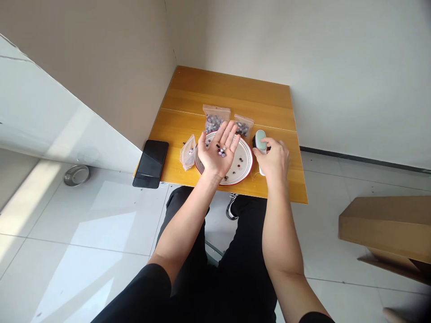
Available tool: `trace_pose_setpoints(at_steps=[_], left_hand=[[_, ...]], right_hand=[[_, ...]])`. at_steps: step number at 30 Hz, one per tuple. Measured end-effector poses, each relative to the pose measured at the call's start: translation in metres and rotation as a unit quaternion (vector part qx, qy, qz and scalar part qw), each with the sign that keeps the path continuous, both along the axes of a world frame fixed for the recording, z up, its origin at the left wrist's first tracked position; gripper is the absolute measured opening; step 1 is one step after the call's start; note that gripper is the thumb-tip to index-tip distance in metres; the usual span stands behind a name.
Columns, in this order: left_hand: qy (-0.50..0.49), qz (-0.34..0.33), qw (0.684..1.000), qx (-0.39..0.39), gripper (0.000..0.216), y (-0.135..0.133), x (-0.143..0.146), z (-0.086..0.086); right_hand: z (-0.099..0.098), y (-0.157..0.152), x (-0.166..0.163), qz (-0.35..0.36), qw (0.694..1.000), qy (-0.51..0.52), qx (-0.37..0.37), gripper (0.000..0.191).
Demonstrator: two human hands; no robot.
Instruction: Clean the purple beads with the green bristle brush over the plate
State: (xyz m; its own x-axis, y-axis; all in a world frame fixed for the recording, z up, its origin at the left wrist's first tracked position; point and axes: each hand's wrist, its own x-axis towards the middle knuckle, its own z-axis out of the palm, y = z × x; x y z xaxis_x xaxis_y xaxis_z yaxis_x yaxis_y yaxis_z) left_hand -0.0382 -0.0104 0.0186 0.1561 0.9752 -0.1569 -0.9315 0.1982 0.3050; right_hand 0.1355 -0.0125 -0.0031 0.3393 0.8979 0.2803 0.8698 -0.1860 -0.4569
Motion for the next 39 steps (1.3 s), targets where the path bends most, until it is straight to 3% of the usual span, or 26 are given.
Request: trace_pose_setpoints(at_steps=[7, 14, 20, 24, 33, 39], left_hand=[[-0.013, 0.012, 1.000, 0.008, 0.065, 0.001, 0.000, -0.003], [-0.036, 0.013, 0.999, 0.018, 0.069, 0.003, 0.000, -0.011], [-0.008, 0.005, 0.999, -0.030, 0.059, 0.005, 0.007, -0.012], [0.007, 0.004, 1.000, -0.021, 0.058, 0.005, 0.009, -0.011], [0.008, 0.016, 1.000, -0.008, 0.067, 0.009, 0.010, -0.015], [0.001, 0.032, 0.999, -0.020, 0.066, 0.009, 0.011, -0.017]], right_hand=[[0.000, -0.001, -0.002, 0.014, 1.000, 0.013, 0.003, 0.031], [0.010, -0.003, -0.004, 0.037, 0.987, 0.104, 0.120, 0.027], [0.033, -0.016, -0.030, 0.219, 0.941, 0.234, 0.105, 0.029], [0.037, -0.021, -0.043, 0.300, 0.932, 0.197, 0.054, 0.032], [0.042, -0.027, -0.037, 0.371, 0.919, 0.126, 0.040, 0.035], [0.034, -0.023, -0.047, 0.374, 0.921, 0.093, 0.062, 0.040]])
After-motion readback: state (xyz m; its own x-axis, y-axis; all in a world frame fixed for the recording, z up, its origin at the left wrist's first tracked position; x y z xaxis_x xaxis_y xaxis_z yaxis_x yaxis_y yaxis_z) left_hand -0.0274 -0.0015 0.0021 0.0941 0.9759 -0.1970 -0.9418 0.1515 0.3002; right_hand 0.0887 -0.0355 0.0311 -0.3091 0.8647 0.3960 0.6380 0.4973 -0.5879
